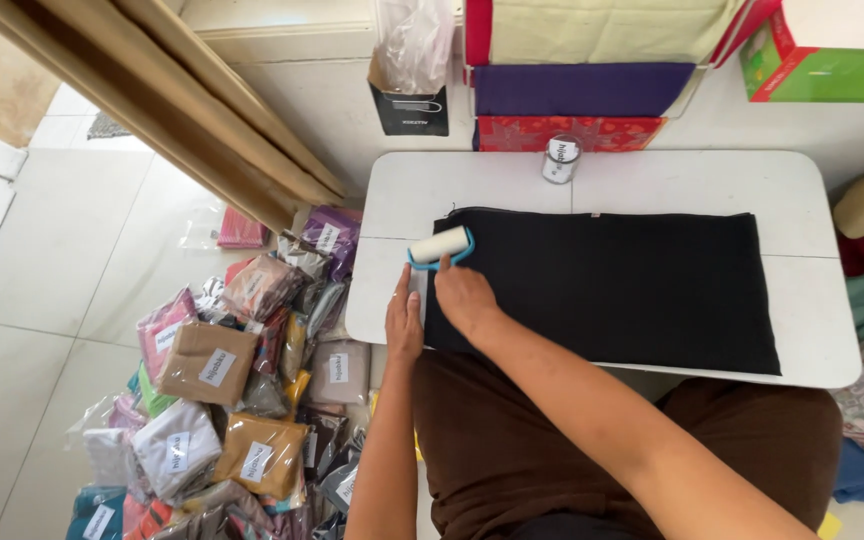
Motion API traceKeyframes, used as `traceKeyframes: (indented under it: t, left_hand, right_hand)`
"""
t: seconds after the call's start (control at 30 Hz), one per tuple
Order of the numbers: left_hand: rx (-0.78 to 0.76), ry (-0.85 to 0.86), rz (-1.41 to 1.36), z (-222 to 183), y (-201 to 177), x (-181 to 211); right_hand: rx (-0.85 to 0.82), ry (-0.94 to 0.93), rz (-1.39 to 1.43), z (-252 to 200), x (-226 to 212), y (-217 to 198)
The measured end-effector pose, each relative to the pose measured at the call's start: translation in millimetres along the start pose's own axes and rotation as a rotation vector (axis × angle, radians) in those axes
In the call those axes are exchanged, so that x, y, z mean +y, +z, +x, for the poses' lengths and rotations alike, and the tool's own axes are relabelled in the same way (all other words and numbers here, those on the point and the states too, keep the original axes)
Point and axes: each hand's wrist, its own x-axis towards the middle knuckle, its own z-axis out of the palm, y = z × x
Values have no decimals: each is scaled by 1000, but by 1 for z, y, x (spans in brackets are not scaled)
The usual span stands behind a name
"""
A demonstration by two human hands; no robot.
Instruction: Folding a black garment, cleaning it with a lint roller, and packing it into a plastic bag
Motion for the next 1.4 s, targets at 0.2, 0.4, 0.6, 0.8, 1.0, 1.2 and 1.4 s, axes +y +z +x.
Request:
traceKeyframes:
  t: [0.2,0.4,0.6,0.8,1.0,1.2,1.4]
  left_hand:
    - [55,-16,-92,2,-1,13]
    - [328,-67,-57,-1,6,14]
    - [219,-754,-53,-91,33,96]
    - [81,-880,-313,-89,55,97]
    - [111,-149,737,-67,43,118]
    - [-235,-261,634,-86,3,162]
    - [-136,-155,564,-48,32,147]
  right_hand:
    - [-120,-52,136,-98,-5,-24]
    - [-113,-129,0,-151,-11,-24]
    - [-70,-93,164,-147,-2,-36]
    - [133,-305,115,-141,21,-32]
    - [370,-135,-117,-142,192,-80]
    - [284,403,-177,-227,368,-66]
    - [264,461,-117,-239,380,-50]
